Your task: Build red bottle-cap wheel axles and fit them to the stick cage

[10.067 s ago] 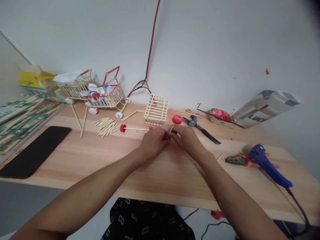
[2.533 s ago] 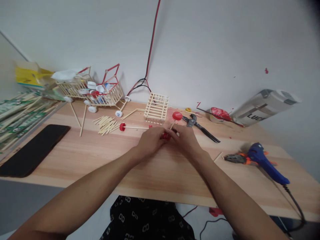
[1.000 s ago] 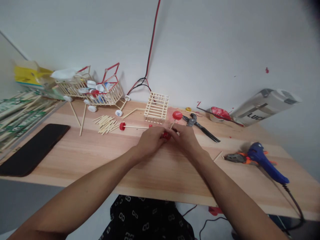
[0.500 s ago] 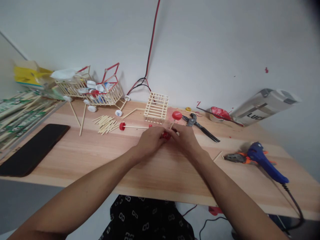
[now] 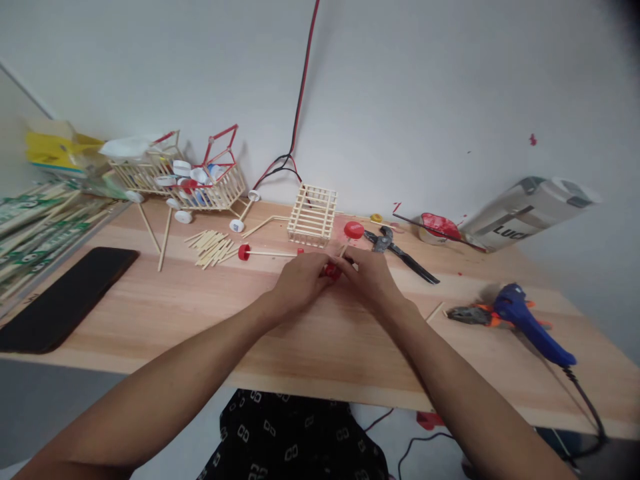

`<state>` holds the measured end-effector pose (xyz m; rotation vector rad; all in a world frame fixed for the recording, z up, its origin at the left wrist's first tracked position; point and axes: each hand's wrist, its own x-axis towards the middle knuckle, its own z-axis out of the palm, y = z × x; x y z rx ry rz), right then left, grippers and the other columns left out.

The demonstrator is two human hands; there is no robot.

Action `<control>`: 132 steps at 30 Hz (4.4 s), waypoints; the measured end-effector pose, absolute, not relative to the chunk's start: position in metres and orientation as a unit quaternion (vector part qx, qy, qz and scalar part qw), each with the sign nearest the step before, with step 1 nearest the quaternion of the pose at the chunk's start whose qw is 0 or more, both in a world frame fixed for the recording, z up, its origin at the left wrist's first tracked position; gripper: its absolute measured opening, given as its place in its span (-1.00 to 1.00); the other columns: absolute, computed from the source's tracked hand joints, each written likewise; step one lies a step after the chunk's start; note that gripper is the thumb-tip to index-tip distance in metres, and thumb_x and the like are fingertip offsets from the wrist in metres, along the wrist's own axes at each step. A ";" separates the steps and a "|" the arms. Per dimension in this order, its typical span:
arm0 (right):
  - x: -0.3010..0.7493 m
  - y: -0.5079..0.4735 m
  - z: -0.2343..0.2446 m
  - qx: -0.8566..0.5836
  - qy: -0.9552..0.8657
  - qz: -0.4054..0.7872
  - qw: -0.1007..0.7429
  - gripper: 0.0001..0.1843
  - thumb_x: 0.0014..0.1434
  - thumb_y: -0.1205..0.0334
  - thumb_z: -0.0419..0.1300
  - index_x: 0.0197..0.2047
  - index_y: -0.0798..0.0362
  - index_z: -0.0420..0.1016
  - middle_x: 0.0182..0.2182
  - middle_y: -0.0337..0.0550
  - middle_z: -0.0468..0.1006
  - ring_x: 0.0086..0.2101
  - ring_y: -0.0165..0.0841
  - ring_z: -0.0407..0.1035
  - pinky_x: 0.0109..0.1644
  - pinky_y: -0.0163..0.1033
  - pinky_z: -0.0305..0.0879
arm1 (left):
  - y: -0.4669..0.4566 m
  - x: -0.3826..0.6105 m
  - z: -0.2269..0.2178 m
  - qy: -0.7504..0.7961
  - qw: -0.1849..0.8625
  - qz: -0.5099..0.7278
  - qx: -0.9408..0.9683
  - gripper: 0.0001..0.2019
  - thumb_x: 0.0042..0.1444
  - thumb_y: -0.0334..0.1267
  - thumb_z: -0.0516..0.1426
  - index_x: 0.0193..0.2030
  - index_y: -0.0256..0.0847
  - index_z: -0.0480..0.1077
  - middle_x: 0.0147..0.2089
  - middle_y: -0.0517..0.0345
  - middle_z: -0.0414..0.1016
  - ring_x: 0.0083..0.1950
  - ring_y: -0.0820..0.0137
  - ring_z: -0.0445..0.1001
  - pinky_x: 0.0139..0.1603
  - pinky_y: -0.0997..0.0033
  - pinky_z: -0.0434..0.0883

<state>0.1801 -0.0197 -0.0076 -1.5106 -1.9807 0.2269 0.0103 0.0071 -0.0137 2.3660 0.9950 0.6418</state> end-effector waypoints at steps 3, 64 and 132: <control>0.180 -0.020 -0.008 -0.572 -0.752 0.081 0.317 -0.61 0.25 0.07 0.09 -0.56 0.07 0.32 -0.59 -0.23 0.42 -0.53 -0.43 0.20 -0.42 -0.32 0.03 | 0.007 0.010 -0.014 0.373 0.251 0.233 0.863 -0.84 0.07 -0.32 0.16 -0.18 -0.21 0.47 -0.32 0.14 0.49 -0.26 0.34 0.42 -0.21 0.38 0.30; 0.199 -0.026 0.017 -0.574 -0.645 0.345 0.369 -0.52 0.13 -0.19 0.14 -0.48 0.09 0.46 -0.66 -0.34 0.27 -0.62 -0.52 0.06 -0.56 -0.35 -0.08 | 0.017 0.001 0.013 0.370 0.255 0.355 0.820 -0.76 0.03 -0.45 0.15 -0.15 -0.24 0.52 -0.29 0.16 0.58 -0.31 0.45 0.46 -0.16 0.43 0.38; 0.185 -0.036 0.027 -0.576 -0.701 0.060 0.417 -0.74 0.24 0.14 0.11 -0.38 0.05 0.55 -0.48 -0.22 0.58 -0.50 -0.44 0.33 -0.38 -0.33 0.15 | 0.020 0.012 -0.002 0.246 0.549 0.363 0.712 -0.48 -0.05 -0.46 0.22 0.13 -0.28 0.36 -0.02 -0.07 0.55 -0.06 0.29 0.55 -0.13 0.32 0.52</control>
